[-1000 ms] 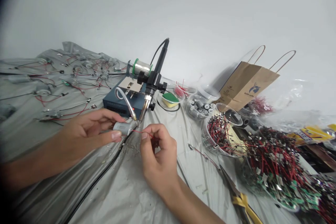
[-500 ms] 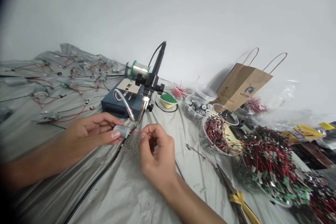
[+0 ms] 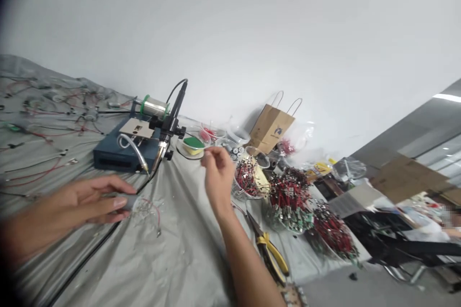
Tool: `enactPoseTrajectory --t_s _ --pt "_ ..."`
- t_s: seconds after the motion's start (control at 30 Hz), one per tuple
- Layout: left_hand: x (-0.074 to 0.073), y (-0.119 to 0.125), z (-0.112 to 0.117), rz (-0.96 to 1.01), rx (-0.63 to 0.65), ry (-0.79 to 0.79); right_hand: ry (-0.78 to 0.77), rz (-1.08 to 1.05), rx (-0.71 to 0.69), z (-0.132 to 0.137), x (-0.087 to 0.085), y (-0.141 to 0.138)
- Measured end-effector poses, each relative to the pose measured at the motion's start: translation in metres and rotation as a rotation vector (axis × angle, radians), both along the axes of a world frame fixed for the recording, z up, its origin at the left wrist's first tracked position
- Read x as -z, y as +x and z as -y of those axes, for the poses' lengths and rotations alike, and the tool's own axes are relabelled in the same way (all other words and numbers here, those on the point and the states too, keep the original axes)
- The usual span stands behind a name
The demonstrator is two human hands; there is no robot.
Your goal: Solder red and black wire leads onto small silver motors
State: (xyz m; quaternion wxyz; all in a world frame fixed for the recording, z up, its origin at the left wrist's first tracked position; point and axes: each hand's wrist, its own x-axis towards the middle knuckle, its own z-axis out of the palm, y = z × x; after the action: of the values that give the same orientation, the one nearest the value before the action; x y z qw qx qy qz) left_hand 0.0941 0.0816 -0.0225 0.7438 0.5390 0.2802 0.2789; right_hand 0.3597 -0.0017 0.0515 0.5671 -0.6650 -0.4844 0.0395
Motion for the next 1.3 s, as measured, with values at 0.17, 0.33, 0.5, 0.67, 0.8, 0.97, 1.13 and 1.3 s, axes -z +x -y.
enactPoseTrajectory --t_s 0.17,0.33,0.5,0.67,0.8,0.97,1.13,1.3 --pt "-0.003 -0.003 -0.001 -0.003 0.000 -0.139 -0.238 0.152 0.192 0.008 -0.044 0.088" --pt "-0.007 -0.001 -0.001 0.059 -0.029 -0.135 -0.603 0.329 0.193 0.023 -0.044 0.129" --pt "-0.005 0.000 -0.005 0.070 0.057 -0.194 -0.711 0.381 0.163 0.031 -0.030 0.147" --pt "-0.004 -0.003 -0.008 0.077 0.037 -0.200 -0.637 0.289 0.187 0.044 -0.035 0.164" --pt "-0.005 -0.003 -0.005 0.062 0.042 -0.217 -0.520 0.159 0.234 0.049 -0.045 0.170" --pt "-0.013 -0.003 -0.004 0.071 0.040 -0.216 -0.302 0.068 0.270 0.045 -0.057 0.169" --pt "-0.017 -0.005 -0.002 0.098 0.035 -0.234 -0.118 0.014 0.236 0.036 -0.073 0.158" --pt "-0.018 -0.006 -0.001 0.096 0.026 -0.298 -0.009 -0.051 0.127 0.032 -0.087 0.135"
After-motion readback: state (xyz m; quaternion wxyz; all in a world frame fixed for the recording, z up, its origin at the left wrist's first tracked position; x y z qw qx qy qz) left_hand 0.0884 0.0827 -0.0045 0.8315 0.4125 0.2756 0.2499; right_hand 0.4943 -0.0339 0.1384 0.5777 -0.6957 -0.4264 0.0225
